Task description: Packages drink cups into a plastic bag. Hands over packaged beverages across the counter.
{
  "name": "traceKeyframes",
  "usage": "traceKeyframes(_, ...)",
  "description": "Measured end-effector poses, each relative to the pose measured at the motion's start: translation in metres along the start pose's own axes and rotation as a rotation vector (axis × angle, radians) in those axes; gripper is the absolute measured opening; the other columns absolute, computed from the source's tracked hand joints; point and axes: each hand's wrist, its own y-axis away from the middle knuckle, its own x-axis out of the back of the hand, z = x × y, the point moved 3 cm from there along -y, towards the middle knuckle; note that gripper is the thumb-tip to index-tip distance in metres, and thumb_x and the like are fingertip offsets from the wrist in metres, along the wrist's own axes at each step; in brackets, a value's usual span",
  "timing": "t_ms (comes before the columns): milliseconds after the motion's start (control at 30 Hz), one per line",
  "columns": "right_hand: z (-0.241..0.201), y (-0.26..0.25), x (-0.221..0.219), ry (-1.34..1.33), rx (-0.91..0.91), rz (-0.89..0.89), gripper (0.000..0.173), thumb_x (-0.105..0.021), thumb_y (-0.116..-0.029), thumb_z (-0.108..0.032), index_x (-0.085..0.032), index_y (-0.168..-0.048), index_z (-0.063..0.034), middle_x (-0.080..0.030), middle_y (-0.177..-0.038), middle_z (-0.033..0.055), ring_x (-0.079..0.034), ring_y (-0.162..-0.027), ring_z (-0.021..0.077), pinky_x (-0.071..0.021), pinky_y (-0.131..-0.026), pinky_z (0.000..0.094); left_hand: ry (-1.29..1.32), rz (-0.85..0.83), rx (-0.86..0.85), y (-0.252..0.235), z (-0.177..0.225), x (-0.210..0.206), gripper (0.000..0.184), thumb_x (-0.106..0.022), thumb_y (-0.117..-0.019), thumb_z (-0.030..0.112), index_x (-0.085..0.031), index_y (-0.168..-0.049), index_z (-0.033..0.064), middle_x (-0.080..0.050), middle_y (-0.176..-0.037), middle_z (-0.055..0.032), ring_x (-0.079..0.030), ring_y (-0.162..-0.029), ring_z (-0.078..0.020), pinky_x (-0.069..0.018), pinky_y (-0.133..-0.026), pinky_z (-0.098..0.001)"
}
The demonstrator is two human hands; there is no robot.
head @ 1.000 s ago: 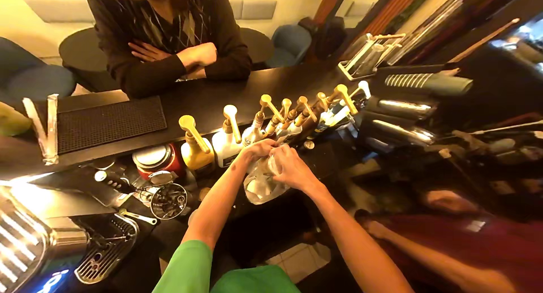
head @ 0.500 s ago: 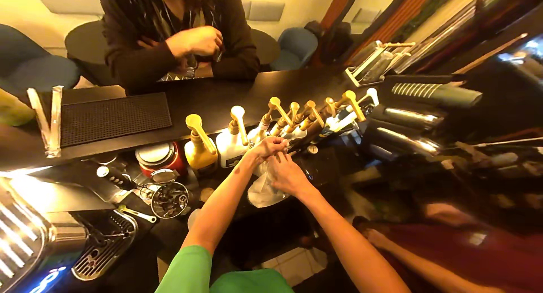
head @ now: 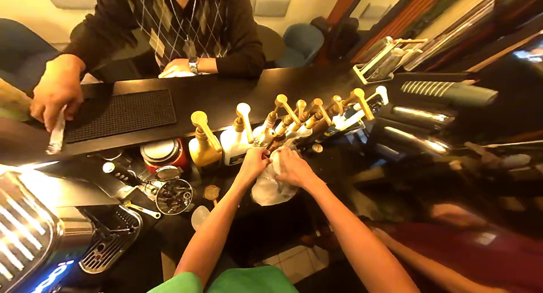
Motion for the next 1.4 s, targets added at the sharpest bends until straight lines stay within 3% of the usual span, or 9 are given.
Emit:
traceKeyframes(67,0.000,-0.001,-0.002,0.005,-0.008,-0.012,0.092,-0.088,-0.0729,-0.036,-0.043,-0.148,-0.0075,-0.046,-0.149,0.0188,-0.052,-0.130,0.0410,-0.0517,-0.097,0.0583,-0.052,0.058,0.013,0.005,0.002,0.003,0.020,-0.064,-0.0988,0.014,-0.074,-0.112,0.0041,-0.073,-0.106,-0.0142,-0.069,-0.104,-0.0289,-0.0533,-0.097,-0.0509)
traceKeyframes(133,-0.001,-0.003,-0.003,0.008,-0.003,-0.021,0.092,-0.087,-0.0734,-0.035,-0.043,-0.148,-0.0068,-0.046,-0.150,0.0191,-0.052,-0.129,0.0413,-0.0519,-0.097,0.0581,-0.066,0.118,0.048,0.012,0.008,0.008,0.022,-0.057,-0.1029,0.016,-0.073,-0.113,0.0054,-0.073,-0.109,-0.0144,-0.068,-0.109,-0.0302,-0.0512,-0.100,-0.0523)
traceKeyframes(400,-0.006,-0.011,-0.009,0.009,0.024,-0.007,0.085,-0.087,-0.0747,-0.034,-0.047,-0.144,-0.0059,-0.050,-0.144,0.0206,-0.054,-0.127,0.0425,-0.0527,-0.095,0.0587,0.105,0.220,-0.013,0.017,0.008,0.008,0.026,-0.054,-0.1068,0.026,-0.071,-0.113,0.0064,-0.073,-0.099,-0.0110,-0.070,-0.093,-0.0232,-0.0567,-0.088,-0.0476)
traceKeyframes(533,-0.005,-0.023,-0.019,0.023,0.033,0.011,0.070,-0.077,-0.0847,-0.036,-0.051,-0.141,-0.0027,-0.049,-0.146,0.0223,-0.053,-0.129,0.0435,-0.0534,-0.094,0.0596,0.140,0.185,-0.035,0.015,0.005,0.001,0.026,-0.052,-0.1077,0.023,-0.069,-0.113,0.0045,-0.072,-0.096,-0.0110,-0.070,-0.088,-0.0217,-0.0581,-0.085,-0.0446)
traceKeyframes(667,-0.004,-0.031,-0.024,0.006,0.017,0.025,0.060,-0.075,-0.0888,-0.023,-0.051,-0.138,0.0021,-0.050,-0.143,0.0249,-0.053,-0.128,0.0449,-0.0540,-0.093,0.0588,0.134,0.176,-0.011,0.015,-0.001,-0.002,0.027,-0.051,-0.1079,0.023,-0.068,-0.113,0.0036,-0.071,-0.098,-0.0127,-0.070,-0.089,-0.0238,-0.0574,-0.085,-0.0462)
traceKeyframes(833,0.000,-0.037,-0.030,-0.039,-0.061,-0.005,0.077,-0.082,-0.0824,-0.017,-0.044,-0.147,0.0012,-0.047,-0.147,0.0269,-0.050,-0.131,0.0481,-0.0516,-0.097,0.0615,0.095,0.144,0.060,0.016,-0.008,0.001,0.030,-0.046,-0.1096,0.025,-0.064,-0.125,0.0055,-0.071,-0.108,-0.0154,-0.070,-0.099,-0.0276,-0.0557,-0.091,-0.0501)
traceKeyframes(1000,-0.001,-0.043,-0.037,-0.055,-0.085,-0.013,0.069,-0.079,-0.0858,-0.021,-0.048,-0.144,0.0008,-0.049,-0.145,0.0269,-0.052,-0.129,0.0472,-0.0519,-0.095,0.0613,0.039,0.090,0.074,0.015,-0.015,-0.004,0.047,-0.067,-0.0993,0.038,-0.060,-0.131,0.0046,-0.070,-0.099,-0.0168,-0.070,-0.091,-0.0304,-0.0572,-0.087,-0.0511)
traceKeyframes(1133,0.002,-0.047,-0.042,-0.049,-0.070,-0.032,0.075,-0.081,-0.0855,-0.028,-0.047,-0.146,-0.0004,-0.048,-0.146,0.0271,-0.051,-0.130,0.0480,-0.0514,-0.096,0.0622,-0.137,0.075,0.123,0.009,-0.014,-0.007,0.033,-0.062,-0.1013,0.031,-0.071,-0.108,0.0000,-0.071,-0.101,-0.0196,-0.068,-0.100,-0.0356,-0.0537,-0.092,-0.0560)
traceKeyframes(1400,0.010,-0.054,-0.046,-0.104,-0.148,-0.101,0.071,-0.074,-0.0908,-0.024,-0.041,-0.150,-0.0020,-0.048,-0.145,0.0277,-0.052,-0.130,0.0471,-0.0500,-0.098,0.0620,-0.141,0.135,0.119,-0.001,-0.014,-0.017,0.029,-0.053,-0.1060,0.025,-0.067,-0.113,0.0003,-0.069,-0.107,-0.0199,-0.068,-0.106,-0.0356,-0.0537,-0.094,-0.0550)
